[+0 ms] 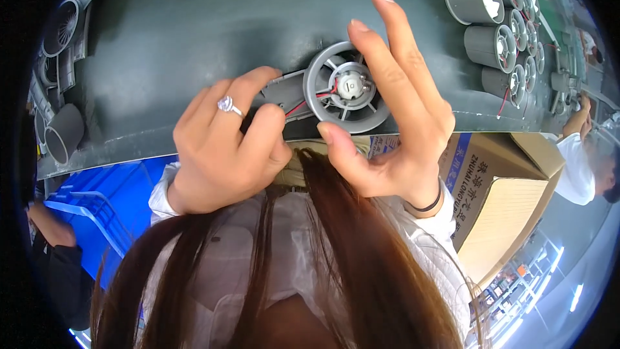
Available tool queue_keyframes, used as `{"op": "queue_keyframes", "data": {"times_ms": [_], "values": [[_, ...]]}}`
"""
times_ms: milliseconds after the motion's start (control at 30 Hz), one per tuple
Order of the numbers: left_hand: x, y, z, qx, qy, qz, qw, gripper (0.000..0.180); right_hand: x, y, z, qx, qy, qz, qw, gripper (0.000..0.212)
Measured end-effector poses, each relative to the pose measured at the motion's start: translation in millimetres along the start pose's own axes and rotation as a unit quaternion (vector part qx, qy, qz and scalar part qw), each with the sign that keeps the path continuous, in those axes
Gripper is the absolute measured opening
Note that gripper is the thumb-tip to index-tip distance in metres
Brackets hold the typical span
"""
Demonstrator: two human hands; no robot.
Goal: The person assembles handheld fan housings by hand, inserting motor components and wires into the fan housings.
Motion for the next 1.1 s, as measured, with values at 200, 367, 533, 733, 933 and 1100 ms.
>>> {"op": "queue_keyframes", "data": {"times_ms": [200,367,533,733,933,1100], "values": [[3.4,10.7,8.7,0.075,0.006,-0.035,0.997,0.021,-13.4,-8.5,-5.1,-0.064,0.015,0.073,0.995,0.066],[9.7,17.8,11.1,0.101,0.0,-0.029,0.994,0.022,-23.5,-19.1,-8.7,-0.145,0.099,0.059,0.983,0.062],[17.2,25.9,10.9,0.136,-0.002,-0.039,0.99,0.023,-25.3,-23.6,-7.5,-0.15,0.116,0.062,0.98,0.062],[18.2,25.2,14.6,0.103,-0.024,-0.01,0.994,0.02,-21.8,-24.0,-10.9,-0.155,0.091,0.059,0.982,0.063],[22.1,31.2,20.5,0.165,-0.031,-0.021,0.986,0.017,-21.8,-21.2,-7.7,-0.184,0.147,0.074,0.969,0.06],[18.9,34.2,24.1,0.163,-0.003,-0.035,0.986,0.015,-20.6,-19.9,-10.8,-0.138,0.076,0.085,0.984,0.061]]}}
Point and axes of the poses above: each hand's wrist, its own z-axis towards the middle knuckle, its own y-axis out of the back of the hand, x = y × z, the point moved 2 cm from there along z, towards the middle knuckle, and after that the axes turned 14 degrees about z, right-handed, at the moved point
